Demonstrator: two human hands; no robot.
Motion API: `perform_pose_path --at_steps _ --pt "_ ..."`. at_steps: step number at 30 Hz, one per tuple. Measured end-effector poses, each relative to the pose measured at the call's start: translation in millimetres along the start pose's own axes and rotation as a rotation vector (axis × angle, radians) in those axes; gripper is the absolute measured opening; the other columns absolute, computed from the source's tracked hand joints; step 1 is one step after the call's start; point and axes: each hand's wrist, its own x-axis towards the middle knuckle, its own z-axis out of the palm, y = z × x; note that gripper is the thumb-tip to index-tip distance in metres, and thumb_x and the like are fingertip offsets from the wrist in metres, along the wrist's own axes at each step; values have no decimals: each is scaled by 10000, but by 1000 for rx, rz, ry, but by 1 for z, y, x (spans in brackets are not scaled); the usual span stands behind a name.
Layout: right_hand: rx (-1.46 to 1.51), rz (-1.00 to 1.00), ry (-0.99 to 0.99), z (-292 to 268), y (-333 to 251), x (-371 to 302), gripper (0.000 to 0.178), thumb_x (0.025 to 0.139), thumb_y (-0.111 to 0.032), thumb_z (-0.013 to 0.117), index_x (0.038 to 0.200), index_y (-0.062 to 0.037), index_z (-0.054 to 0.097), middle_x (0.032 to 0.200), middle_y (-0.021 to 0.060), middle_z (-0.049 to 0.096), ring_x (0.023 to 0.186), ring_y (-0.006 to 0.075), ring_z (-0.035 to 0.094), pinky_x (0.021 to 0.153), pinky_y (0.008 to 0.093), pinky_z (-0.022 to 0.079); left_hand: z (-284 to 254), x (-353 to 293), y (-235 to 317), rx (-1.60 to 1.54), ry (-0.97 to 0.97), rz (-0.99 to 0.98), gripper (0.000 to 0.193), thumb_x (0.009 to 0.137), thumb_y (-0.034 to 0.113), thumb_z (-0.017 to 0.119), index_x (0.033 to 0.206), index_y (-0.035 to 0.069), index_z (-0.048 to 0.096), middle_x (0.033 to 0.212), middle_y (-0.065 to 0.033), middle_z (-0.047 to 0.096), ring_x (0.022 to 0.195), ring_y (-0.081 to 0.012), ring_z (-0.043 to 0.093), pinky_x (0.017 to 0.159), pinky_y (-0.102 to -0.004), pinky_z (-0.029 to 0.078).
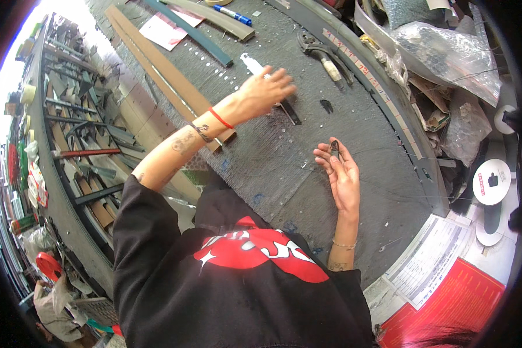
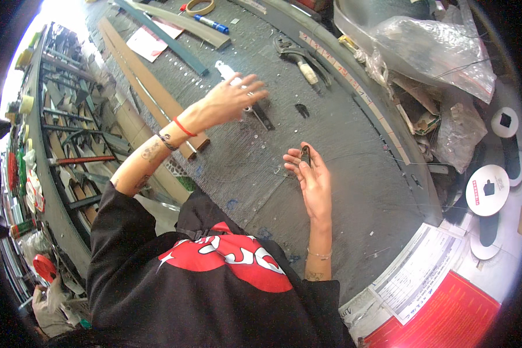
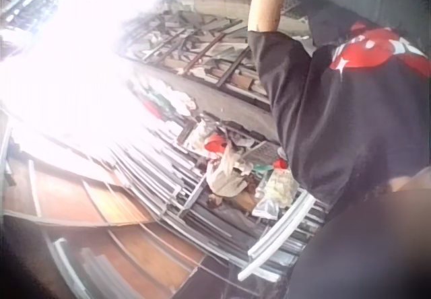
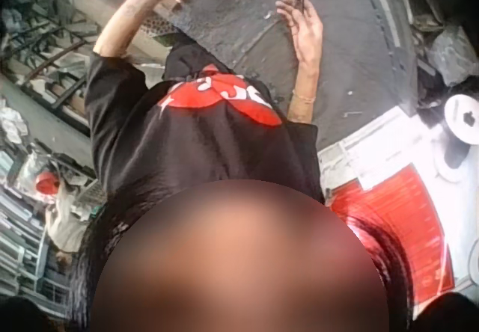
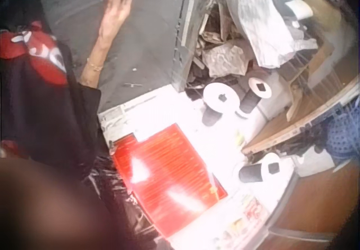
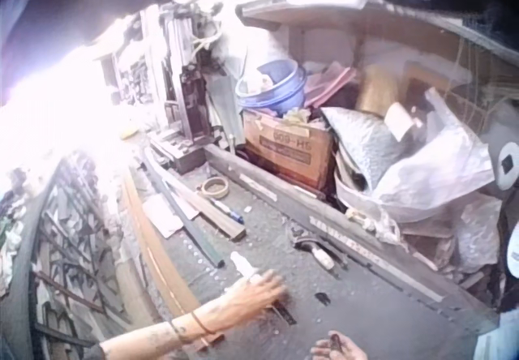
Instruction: The person assembles a small black plastic component by hand, then uses a utility knife to trim a piece of black rubber or plastic strip. They continue to manipulate the small component and later use scissors to cut the strip further.
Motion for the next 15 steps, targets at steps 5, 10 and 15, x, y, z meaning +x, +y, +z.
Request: perform_pose_path --at_steps 5,10,15 --pt "44 -41 -18 -7 -2 8 392 928 -28 417 1299 31 307 1227 252 485 1089 285 551 922 329 471 13 3 -46 -114 -12 193 731 558 229 793 1197 128 453 1214 -51 486 1194 -231 419 1003 -376 336" --pt "50 -4 26 -12 1 14 296 945 -69 400 1220 22 334 1179 244 510 1059 283 560 919 343 460 5 21 -62 -446 -81 345 469 636 178 747 1003 73 474 1026 -96 516 1064 -287 476 884 -369 426" --pt "70 -1 106 -22 3 11 258 950 -93 405 1177 20 359 1029 206 560 892 247 614 778 325 521 -3 30 -58 -755 -388 273 404 736 218 688 1024 44 464 941 -118 587 906 -340 573 739 -428 453"
